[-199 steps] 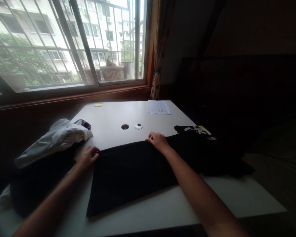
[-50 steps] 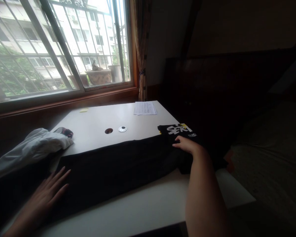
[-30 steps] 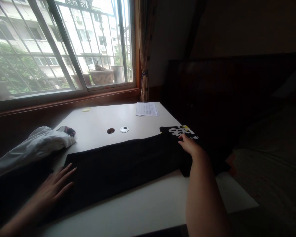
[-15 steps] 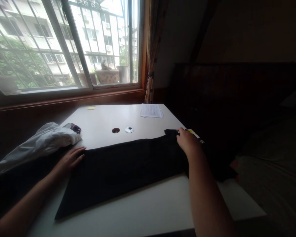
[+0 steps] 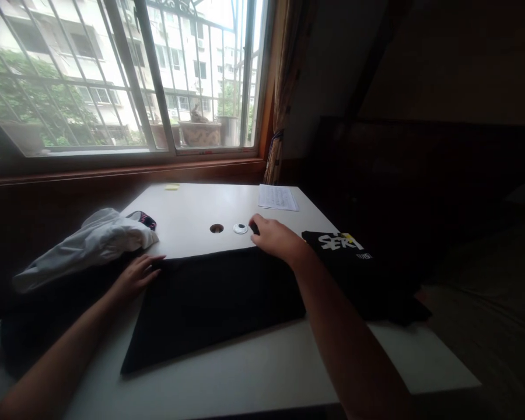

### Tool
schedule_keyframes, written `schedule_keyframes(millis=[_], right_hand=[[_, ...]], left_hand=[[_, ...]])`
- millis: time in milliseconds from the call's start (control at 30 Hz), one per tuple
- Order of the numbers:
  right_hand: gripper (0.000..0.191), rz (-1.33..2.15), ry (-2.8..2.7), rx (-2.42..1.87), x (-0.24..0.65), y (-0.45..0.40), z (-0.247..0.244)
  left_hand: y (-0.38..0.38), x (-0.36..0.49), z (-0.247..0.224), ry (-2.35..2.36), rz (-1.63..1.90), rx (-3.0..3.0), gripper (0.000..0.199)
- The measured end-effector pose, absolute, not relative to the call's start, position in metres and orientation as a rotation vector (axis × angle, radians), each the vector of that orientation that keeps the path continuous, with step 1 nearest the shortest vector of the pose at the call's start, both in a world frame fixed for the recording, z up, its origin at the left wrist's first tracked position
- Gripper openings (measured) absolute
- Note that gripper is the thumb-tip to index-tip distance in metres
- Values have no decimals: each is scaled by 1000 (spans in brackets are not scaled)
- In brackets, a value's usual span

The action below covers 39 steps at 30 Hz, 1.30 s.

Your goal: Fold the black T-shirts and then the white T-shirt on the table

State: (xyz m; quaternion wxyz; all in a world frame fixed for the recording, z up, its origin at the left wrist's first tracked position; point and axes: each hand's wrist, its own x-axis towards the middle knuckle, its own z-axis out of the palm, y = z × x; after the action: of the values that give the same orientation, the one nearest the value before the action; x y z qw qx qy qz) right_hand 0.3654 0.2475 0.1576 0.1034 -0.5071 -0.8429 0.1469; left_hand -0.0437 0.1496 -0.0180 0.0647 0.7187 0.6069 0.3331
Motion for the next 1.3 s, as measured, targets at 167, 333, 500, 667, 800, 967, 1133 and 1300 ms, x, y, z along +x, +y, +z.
schedule_keyframes(millis=[167, 333, 500, 667, 800, 967, 1133, 1300], right_hand=[[32, 533, -2608, -1240, 301, 224, 164], [35, 556, -2765, -1050, 235, 195, 156], [42, 826, -2792, -794, 187, 169, 133], [48, 1271, -2744, -674, 187, 169, 111], [38, 894, -2735, -795, 222, 192, 90], [39, 443, -2715, -946, 283, 212, 44], [50, 206, -2697, -1124, 342, 216, -1], [53, 234, -2740, -1165, 378, 229, -15]], left_hand=[[152, -47, -19, 1754, 1091, 2122, 41], [154, -50, -19, 1689, 1168, 2059, 39], [154, -53, -20, 1710, 1187, 2108, 35], [153, -54, -21, 1716, 1186, 2095, 37], [154, -53, -21, 1696, 1174, 2057, 36], [156, -52, -22, 1772, 1087, 2121, 37], [156, -50, -24, 1757, 1050, 2192, 35], [154, -46, -22, 1653, 1042, 2119, 35]])
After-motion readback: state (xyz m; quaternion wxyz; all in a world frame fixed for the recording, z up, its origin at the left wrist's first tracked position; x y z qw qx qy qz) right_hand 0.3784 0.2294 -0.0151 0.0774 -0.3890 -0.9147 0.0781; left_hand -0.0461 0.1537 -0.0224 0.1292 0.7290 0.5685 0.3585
